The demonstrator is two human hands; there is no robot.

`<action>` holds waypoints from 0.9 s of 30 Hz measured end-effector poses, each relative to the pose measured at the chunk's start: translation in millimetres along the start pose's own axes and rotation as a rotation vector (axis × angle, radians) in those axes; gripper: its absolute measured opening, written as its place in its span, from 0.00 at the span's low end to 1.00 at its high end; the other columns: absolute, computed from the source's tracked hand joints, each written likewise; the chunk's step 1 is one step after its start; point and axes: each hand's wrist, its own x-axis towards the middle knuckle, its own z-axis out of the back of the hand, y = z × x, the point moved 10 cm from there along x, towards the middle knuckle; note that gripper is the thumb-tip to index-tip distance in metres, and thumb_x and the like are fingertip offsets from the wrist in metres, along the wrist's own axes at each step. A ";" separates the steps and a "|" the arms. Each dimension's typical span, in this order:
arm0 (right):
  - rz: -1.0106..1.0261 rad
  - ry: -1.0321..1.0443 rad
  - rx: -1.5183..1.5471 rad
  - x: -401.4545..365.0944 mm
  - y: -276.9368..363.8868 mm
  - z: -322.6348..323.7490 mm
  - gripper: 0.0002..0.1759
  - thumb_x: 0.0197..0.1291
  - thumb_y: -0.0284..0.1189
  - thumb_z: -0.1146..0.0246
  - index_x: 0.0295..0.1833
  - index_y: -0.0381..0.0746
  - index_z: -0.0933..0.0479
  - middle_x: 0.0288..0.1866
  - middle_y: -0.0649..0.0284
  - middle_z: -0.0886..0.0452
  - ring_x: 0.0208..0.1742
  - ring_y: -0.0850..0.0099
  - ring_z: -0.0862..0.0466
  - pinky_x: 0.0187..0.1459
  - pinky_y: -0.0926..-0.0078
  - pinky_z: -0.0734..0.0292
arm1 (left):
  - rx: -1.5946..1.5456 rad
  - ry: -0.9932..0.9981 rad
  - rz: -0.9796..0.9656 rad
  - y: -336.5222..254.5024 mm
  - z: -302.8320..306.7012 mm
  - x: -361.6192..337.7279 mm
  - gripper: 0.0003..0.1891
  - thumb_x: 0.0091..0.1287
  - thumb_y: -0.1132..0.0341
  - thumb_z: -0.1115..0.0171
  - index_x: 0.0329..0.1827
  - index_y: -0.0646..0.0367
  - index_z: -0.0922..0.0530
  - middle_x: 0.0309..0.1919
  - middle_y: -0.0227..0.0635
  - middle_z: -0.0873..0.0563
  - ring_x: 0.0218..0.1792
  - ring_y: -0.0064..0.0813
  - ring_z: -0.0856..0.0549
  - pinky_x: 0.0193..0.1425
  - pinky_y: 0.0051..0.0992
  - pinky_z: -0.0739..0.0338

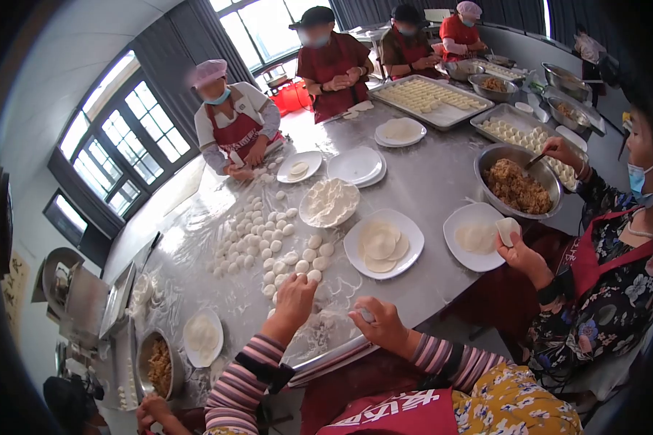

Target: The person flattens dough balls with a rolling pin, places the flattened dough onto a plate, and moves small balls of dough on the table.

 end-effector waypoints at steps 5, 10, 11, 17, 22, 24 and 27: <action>0.003 -0.011 -0.019 1.9 -3.5 -0.8 0.14 0.54 0.24 0.32 0.42 0.39 0.30 0.29 0.56 0.20 0.27 0.56 0.17 0.27 0.67 0.24 | -0.721 0.163 0.277 6.3 -42.8 -43.0 0.06 0.58 0.67 0.36 0.31 0.62 0.19 0.27 0.37 0.17 0.32 0.31 0.18 0.37 0.31 0.24; 0.050 -0.030 -0.049 6.4 -0.4 0.2 0.14 0.54 0.24 0.32 0.43 0.39 0.29 0.30 0.55 0.21 0.31 0.55 0.17 0.29 0.66 0.24 | -0.839 0.267 0.461 14.8 -69.5 -73.0 0.11 0.58 0.63 0.33 0.33 0.64 0.18 0.21 0.35 0.17 0.24 0.24 0.19 0.29 0.27 0.25; 0.062 -0.024 -0.096 3.4 -4.8 -0.6 0.14 0.54 0.24 0.32 0.43 0.39 0.29 0.31 0.55 0.21 0.32 0.54 0.17 0.29 0.66 0.24 | -0.909 0.322 0.526 20.0 -80.5 -76.6 0.11 0.57 0.62 0.35 0.33 0.62 0.17 0.24 0.43 0.15 0.28 0.34 0.16 0.35 0.34 0.23; 0.136 0.011 -0.144 23.3 7.5 -13.2 0.11 0.54 0.21 0.33 0.40 0.38 0.28 0.28 0.56 0.22 0.27 0.58 0.19 0.29 0.70 0.25 | -1.030 0.207 0.613 24.3 -68.6 -88.8 0.10 0.56 0.65 0.35 0.32 0.65 0.17 0.21 0.42 0.16 0.24 0.29 0.16 0.31 0.30 0.23; 0.125 -0.040 -0.102 47.9 -12.5 -39.8 0.10 0.55 0.22 0.33 0.40 0.38 0.28 0.27 0.57 0.22 0.26 0.61 0.20 0.28 0.70 0.27 | -0.872 0.181 0.527 19.0 -60.7 -82.8 0.10 0.55 0.66 0.35 0.35 0.62 0.16 0.25 0.46 0.15 0.29 0.38 0.15 0.36 0.34 0.22; 0.019 -0.012 -0.034 54.9 -30.5 -51.0 0.10 0.55 0.22 0.33 0.39 0.37 0.29 0.27 0.57 0.22 0.25 0.62 0.20 0.28 0.70 0.27 | -0.718 0.176 0.480 17.9 -55.6 -72.7 0.08 0.56 0.70 0.34 0.36 0.65 0.17 0.28 0.42 0.14 0.33 0.31 0.14 0.38 0.29 0.23; 0.018 -0.012 -0.098 41.4 -28.3 -39.3 0.11 0.55 0.23 0.33 0.40 0.38 0.29 0.27 0.57 0.23 0.25 0.62 0.21 0.28 0.70 0.27 | -0.743 0.215 0.439 13.7 -54.6 -74.3 0.07 0.56 0.70 0.35 0.34 0.66 0.18 0.28 0.43 0.14 0.31 0.32 0.15 0.37 0.29 0.23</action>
